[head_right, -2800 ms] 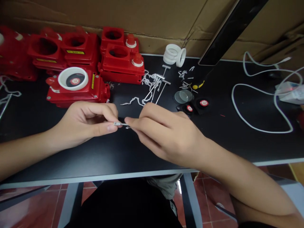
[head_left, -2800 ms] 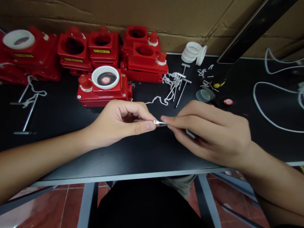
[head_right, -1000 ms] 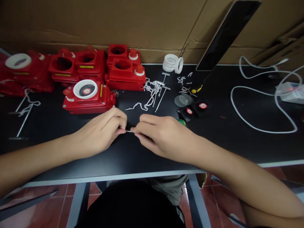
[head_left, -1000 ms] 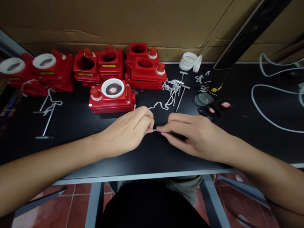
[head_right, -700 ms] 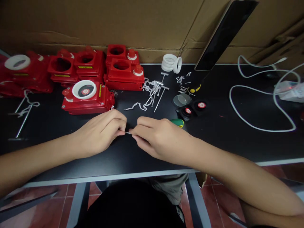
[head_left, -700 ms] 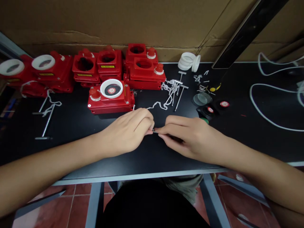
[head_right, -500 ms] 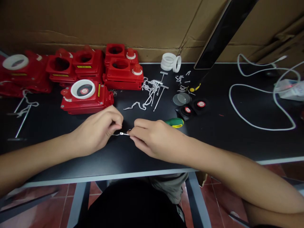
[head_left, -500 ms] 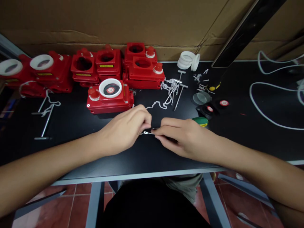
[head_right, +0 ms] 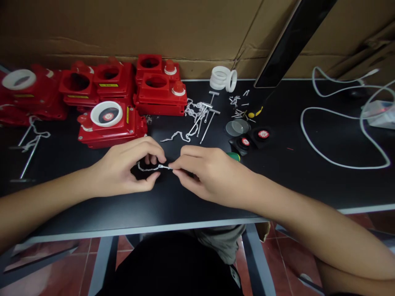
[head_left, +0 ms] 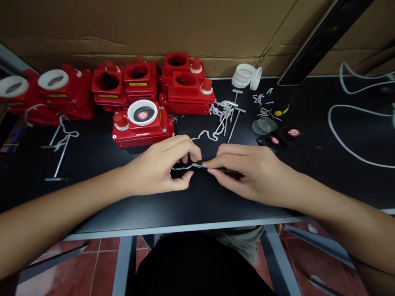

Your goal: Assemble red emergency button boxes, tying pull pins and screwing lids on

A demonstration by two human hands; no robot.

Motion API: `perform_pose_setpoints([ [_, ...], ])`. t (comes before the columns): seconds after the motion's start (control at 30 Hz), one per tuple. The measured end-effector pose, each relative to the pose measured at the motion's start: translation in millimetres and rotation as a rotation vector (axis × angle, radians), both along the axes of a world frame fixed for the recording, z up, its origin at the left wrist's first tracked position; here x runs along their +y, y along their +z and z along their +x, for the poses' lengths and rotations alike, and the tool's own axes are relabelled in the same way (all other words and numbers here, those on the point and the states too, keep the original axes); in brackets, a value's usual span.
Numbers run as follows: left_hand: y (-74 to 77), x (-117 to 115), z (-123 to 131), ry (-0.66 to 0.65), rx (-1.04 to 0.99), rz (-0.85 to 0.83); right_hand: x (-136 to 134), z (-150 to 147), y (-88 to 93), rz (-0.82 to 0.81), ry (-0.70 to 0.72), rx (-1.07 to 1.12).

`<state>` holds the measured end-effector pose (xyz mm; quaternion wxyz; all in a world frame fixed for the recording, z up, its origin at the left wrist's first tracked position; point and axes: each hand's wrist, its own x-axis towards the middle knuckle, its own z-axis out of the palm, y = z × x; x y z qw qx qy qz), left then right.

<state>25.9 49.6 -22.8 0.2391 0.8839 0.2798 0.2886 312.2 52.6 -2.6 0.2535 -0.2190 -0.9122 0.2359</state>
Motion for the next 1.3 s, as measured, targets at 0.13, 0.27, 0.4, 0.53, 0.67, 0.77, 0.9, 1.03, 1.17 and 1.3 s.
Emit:
perform_pose_setpoints([
  [0.13, 0.9, -1, 2, 0.047, -0.106, -0.080, 1, 0, 4.7, -0.083, -0.013, 0.020],
  [0.27, 0.4, -3, 5, 0.036, -0.251, -0.244, 2, 0, 9.4, -0.169, -0.029, 0.025],
  [0.4, -0.2, -2, 6, 0.002, -0.372, -0.360, 2, 1, 14.2, -0.257, -0.029, 0.060],
  [0.53, 2.8, -2, 6, 0.002, -0.399, -0.327, 0, 0, 19.0, -0.354, -0.047, 0.050],
  [0.67, 7.7, -1, 6, 0.024, -0.343, -0.228, 1, 1, 19.9, -0.338, -0.027, 0.036],
  [0.77, 9.3, -1, 7, 0.005, -0.320, -0.193, 1, 1, 18.3, -0.312, -0.015, 0.043],
  [0.9, 8.4, 0, 7, 0.015, -0.329, -0.248, 2, 2, 17.2, -0.307, -0.015, 0.036],
  [1.03, 7.7, 2, 5, 0.004, -0.336, -0.320, 3, 2, 18.7, -0.308, -0.026, 0.013],
  [1.17, 7.8, 5, 2, -0.050, -0.287, -0.288, 4, 3, 18.8, -0.295, -0.013, -0.019],
  [1.3, 8.1, 6, 1, -0.065, -0.205, -0.267, 5, 5, 15.9, -0.307, 0.027, -0.055],
])
